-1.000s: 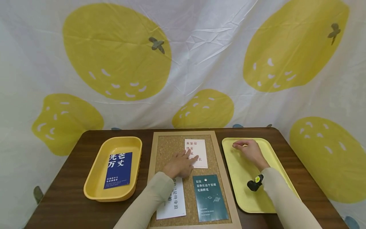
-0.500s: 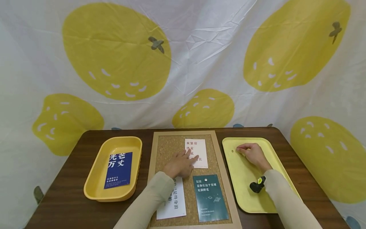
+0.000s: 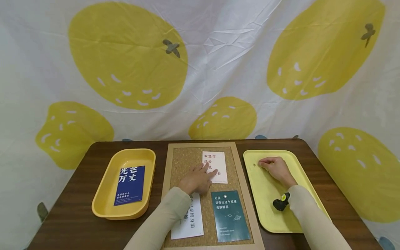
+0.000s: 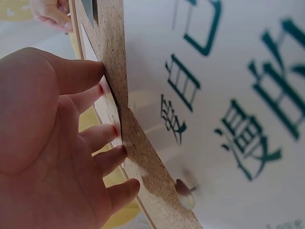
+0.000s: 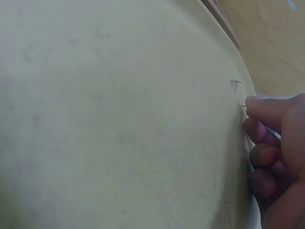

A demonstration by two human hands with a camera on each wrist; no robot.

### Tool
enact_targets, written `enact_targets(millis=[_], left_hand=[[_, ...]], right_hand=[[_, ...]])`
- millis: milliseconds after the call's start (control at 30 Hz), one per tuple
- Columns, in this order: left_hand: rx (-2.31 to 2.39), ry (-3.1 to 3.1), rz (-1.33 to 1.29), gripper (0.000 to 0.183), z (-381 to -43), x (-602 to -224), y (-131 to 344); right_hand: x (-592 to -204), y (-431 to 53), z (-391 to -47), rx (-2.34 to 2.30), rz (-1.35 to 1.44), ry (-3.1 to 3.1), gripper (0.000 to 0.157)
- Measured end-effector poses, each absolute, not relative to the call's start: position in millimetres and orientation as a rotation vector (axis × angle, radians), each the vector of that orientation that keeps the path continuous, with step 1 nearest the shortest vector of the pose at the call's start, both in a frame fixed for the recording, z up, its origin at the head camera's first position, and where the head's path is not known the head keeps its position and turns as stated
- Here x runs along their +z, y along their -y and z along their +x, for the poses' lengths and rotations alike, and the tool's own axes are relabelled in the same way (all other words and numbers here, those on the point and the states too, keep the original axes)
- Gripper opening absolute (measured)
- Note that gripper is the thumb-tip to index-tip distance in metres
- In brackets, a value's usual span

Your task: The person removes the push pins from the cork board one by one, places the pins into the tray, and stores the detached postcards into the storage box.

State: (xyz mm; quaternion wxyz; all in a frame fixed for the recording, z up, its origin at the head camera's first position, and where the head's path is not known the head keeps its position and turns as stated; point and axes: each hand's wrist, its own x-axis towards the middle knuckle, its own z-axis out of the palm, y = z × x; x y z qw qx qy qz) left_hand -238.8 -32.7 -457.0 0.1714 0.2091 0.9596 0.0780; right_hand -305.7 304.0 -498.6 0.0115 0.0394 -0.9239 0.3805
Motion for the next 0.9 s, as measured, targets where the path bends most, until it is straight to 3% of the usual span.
enact_targets(millis=[900], left_hand=[[0.23, -2.73, 0.612, 0.052, -239.8, -461.2, 34.7]], right_hand=[[-499.7, -304.3, -306.2, 1.179, 0.12, 2.875, 0.027]])
